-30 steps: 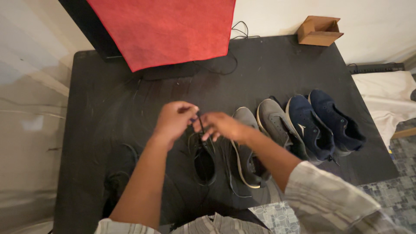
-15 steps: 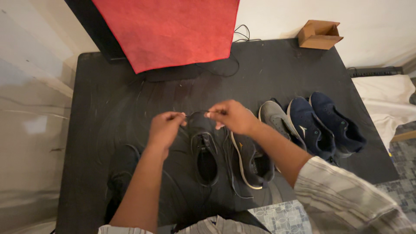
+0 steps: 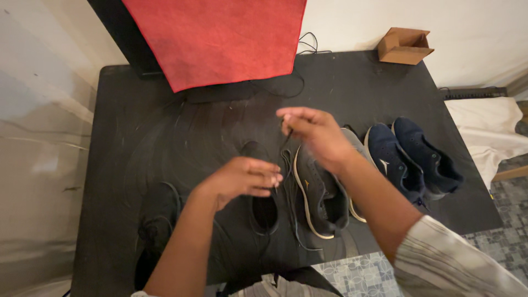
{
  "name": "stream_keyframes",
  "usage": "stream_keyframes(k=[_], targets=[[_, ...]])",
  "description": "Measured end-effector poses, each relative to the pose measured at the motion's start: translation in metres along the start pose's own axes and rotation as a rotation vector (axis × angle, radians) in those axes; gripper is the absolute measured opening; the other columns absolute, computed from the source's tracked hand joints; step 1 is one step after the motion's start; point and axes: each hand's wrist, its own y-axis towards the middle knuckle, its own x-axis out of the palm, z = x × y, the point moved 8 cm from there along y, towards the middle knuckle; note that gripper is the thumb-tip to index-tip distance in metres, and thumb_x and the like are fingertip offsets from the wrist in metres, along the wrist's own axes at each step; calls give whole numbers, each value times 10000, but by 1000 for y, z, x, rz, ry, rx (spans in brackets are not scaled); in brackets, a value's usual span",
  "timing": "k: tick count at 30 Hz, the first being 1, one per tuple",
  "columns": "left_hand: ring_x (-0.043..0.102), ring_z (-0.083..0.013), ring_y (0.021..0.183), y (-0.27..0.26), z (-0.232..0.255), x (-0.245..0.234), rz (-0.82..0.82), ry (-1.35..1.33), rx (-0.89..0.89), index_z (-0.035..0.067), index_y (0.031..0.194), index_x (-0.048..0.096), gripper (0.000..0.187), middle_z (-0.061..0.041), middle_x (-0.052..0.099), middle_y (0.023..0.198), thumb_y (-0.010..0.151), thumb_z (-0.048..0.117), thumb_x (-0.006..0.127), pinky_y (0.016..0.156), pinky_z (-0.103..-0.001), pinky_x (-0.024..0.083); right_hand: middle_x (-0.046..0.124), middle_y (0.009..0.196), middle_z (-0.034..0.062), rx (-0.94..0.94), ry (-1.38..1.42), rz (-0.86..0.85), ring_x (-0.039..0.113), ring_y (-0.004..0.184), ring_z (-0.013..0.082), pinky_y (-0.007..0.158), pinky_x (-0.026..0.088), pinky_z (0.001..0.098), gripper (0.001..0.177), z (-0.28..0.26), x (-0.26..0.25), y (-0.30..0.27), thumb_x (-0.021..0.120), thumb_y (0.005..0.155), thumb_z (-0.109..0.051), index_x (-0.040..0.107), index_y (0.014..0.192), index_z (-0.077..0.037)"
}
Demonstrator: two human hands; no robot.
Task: The person unlaces a grey sneaker on a table, then relaces it. They then move to a black shoe and begin unlacing it. The task involves removing and reinserting laces through eyelets on multiple shoes.
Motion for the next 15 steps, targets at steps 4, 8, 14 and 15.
stream_keyframes(k=[4,8,14,15], targets=[[742,-187,1080,1,-9,-10,157,-208,11,41,1288,646,382,-85,754,1196,935,186,619,886,-332,629,679,959,22,156,305,11,664,881,140,809,574,307,239,-1,-1,-20,597,994,-147,677,1190,-36],[729,-198,1024,-6,-29,-56,616,-75,39,51,1250,695,336,-107,766,1161,943,165,620,852,-329,583,570,908,24,258,-20,-20,498,759,188,634,388,354,334,21,0,-36,645,1008,-181,722,1290,-19],[721,-181,976,0,-78,-76,586,169,1,79,1180,728,361,-75,780,1098,828,151,767,836,-339,553,674,1132,200,133,-1439,-22,686,1017,403,837,542,474,440,41,-11,-56,765,822,-388,741,1117,-62],[725,-183,981,3,-83,-78,577,217,22,74,1164,740,366,-82,785,1084,806,141,787,853,-329,555,641,1188,246,56,-1542,-18,654,1035,454,833,526,511,495,38,-11,-58,806,765,-388,726,1113,-45]])
